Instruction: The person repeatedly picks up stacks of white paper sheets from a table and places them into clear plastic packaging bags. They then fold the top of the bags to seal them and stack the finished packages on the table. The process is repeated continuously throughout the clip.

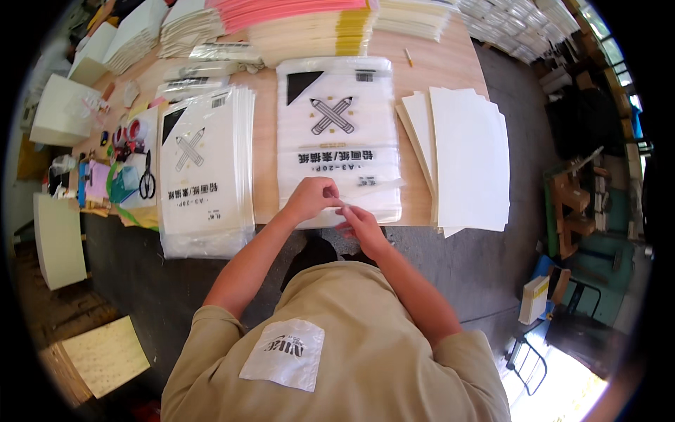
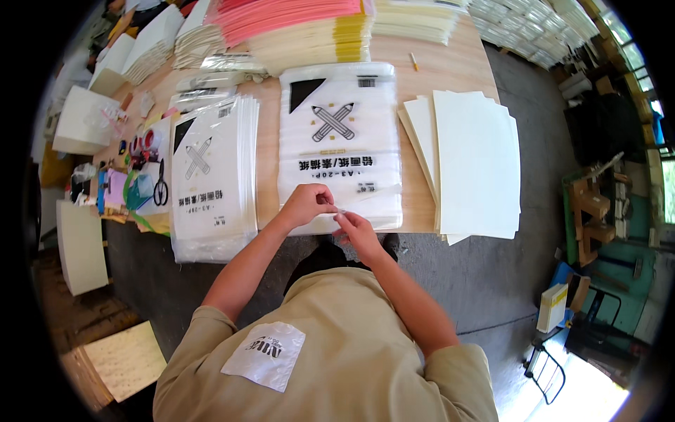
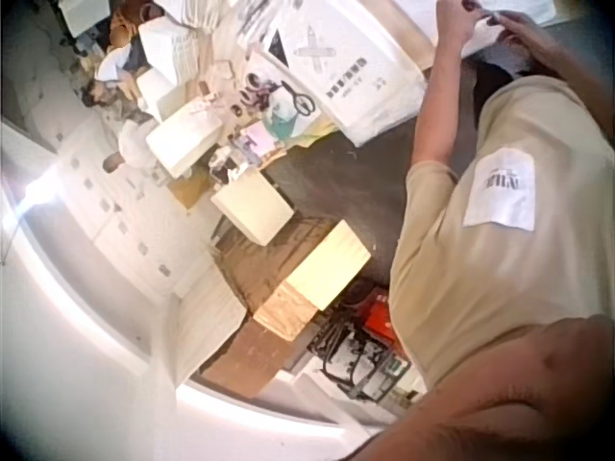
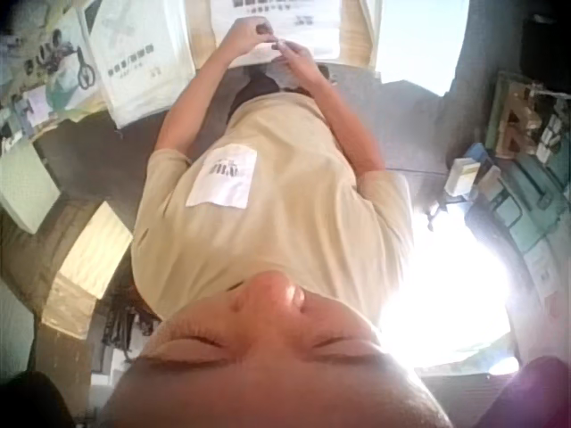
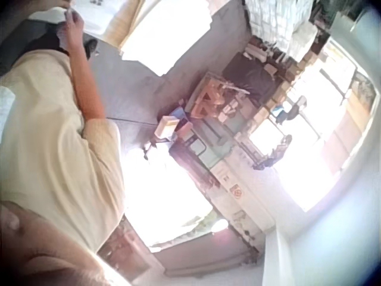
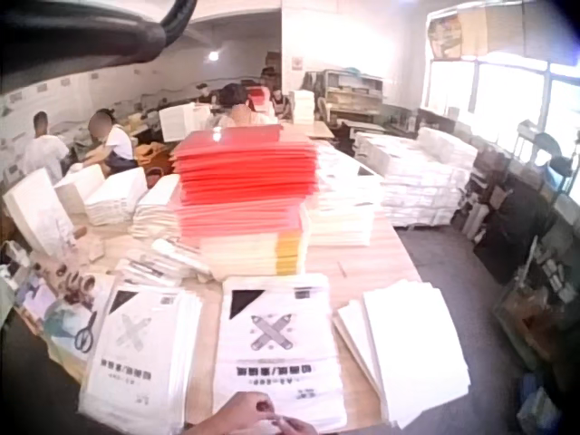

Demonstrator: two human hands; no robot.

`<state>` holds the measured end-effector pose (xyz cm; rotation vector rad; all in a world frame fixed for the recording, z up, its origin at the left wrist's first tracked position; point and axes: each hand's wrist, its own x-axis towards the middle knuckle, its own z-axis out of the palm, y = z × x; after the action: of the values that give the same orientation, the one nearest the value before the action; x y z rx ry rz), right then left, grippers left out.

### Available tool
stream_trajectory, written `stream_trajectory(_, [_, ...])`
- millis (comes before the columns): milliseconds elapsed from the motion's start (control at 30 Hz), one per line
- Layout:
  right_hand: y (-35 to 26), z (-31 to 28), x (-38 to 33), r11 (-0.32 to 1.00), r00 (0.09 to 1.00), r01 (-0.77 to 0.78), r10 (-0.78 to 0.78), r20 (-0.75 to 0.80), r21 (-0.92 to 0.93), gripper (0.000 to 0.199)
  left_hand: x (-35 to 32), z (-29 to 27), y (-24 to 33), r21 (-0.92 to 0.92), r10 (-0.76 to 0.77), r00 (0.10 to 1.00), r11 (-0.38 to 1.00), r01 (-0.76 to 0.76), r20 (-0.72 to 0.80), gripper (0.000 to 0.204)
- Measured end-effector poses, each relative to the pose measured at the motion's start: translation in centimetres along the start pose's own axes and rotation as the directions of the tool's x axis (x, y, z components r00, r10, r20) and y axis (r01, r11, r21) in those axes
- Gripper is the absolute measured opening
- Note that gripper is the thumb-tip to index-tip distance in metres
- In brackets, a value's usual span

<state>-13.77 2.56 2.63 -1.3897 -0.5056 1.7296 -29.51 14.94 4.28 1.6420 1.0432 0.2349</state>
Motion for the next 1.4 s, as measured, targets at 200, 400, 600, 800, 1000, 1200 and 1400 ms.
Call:
stream_trajectory(200, [2.3,2.7,2.5,0.992,0.955,0.113,-0.092,-0.281,0.06,0.025,0.9,-2.2,-1.3,-0.088,-0.032,0.977,0.995,0.052,0.212,0.018])
stream_trajectory(400, [5.3,2.1,1.0,0.993,0.821,0.055,-0.102,-0.562,-0.1,0.024,2.0,-4.5,-0.7,-0.246,-0.012,0.978,0.968,-0.041,-0.208,0.017])
stream_trajectory(600, [7.3,-0.8,-0.9,0.993,0.737,0.12,-0.073,-0.672,0.024,0.022,1.6,-6.1,1.4,0.103,0.304,0.861,0.952,-0.288,-0.408,0.013])
stream_trajectory(800, [6.0,0.2,-6.4,0.831,0.572,0.202,-0.53,-0.626,-0.519,0.012,-1.4,-4.5,4.2,0.454,0.508,0.853,0.791,-0.41,-0.115,0.01])
stream_trajectory(1000, [-3.1,5.1,-9.4,0.107,0.408,0.598,-0.893,0.187,-0.794,0.012,-3.7,0.0,6.4,0.569,0.633,0.772,0.617,-0.543,0.051,0.008])
stream_trajectory(1200, [1.6,0.7,-1.5,0.371,0.877,0.406,-0.417,0.24,-0.835,0.037,-5.1,2.8,7.9,0.619,0.661,0.745,0.548,-0.563,0.092,0.012])
stream_trajectory(1400, [3.0,-1.0,6.2,0.644,0.808,0.528,-0.583,0.091,-0.554,0.051,-7.3,5.6,10.4,0.536,0.724,0.688,0.56,-0.632,0.055,0.011])
